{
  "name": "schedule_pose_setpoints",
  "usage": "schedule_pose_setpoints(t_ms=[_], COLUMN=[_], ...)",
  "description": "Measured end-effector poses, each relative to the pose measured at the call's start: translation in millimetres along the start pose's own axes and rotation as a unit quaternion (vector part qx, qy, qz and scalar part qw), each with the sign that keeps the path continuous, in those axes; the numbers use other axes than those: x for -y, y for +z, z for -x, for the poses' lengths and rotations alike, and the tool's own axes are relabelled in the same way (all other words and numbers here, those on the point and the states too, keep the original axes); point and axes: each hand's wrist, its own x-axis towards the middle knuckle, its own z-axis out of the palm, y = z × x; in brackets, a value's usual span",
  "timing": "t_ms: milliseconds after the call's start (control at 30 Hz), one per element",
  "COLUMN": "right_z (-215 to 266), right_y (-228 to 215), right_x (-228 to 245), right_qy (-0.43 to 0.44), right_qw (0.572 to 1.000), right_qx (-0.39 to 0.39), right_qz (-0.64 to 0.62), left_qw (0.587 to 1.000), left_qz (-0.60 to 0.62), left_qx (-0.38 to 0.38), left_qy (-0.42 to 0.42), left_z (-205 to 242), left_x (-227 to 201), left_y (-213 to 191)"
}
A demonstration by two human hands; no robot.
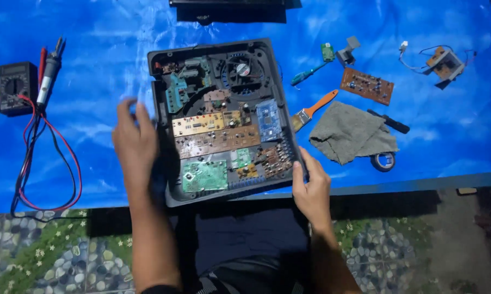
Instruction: Reassembling the internal components of an electronic device by placing circuit boards and connecting wires.
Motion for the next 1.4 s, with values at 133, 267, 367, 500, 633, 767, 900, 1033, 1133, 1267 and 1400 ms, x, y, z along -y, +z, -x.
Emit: schedule_pose_setpoints(t_ms=[133, 267, 367, 500, 633, 767, 900, 1033, 1133, 1267, 1400], right_z=[0, -24, -60, -121, -171, -180, -189, -191, -188, -193, -194], right_y=[12, 9, 7, 34, 75, 89, 91, 89, 87, 86, 85], right_x=[4, -3, 20, 0, -21, -20, -32, -33, -26, -22, -17], right_qy=[-0.017, -0.069, -0.164, -0.267, -0.253, -0.281, -0.262, -0.264, -0.287, -0.287, -0.293], right_qw=[0.999, 0.997, 0.985, 0.959, 0.936, 0.919, 0.931, 0.935, 0.918, 0.929, 0.935], right_qx=[0.026, 0.032, -0.033, -0.001, 0.048, 0.085, 0.078, 0.096, 0.109, 0.109, 0.113], right_qz=[-0.039, 0.000, 0.030, 0.093, 0.241, 0.263, 0.241, 0.218, 0.251, 0.208, 0.165], left_qw=[1.000, 1.000, 1.000, 1.000, 0.999, 0.999, 0.998, 0.998, 0.998, 0.997, 0.998], left_qz=[-0.013, -0.009, -0.007, -0.010, -0.016, -0.018, -0.021, -0.023, -0.019, -0.020, -0.007], left_qx=[-0.003, -0.025, -0.011, -0.011, -0.033, -0.044, -0.057, -0.060, -0.063, -0.067, -0.067], left_qy=[-0.021, -0.012, -0.009, -0.012, -0.010, -0.010, -0.013, -0.014, -0.018, -0.024, -0.018], left_z=[44, 71, 86, 107, 109, 109, 110, 110, 111, 110, 109], left_x=[12, 10, 18, 39, 45, 49, 57, 55, 53, 56, 52], left_y=[-10, -31, -37, -27, -17, -16, -9, -8, -9, -8, -10])
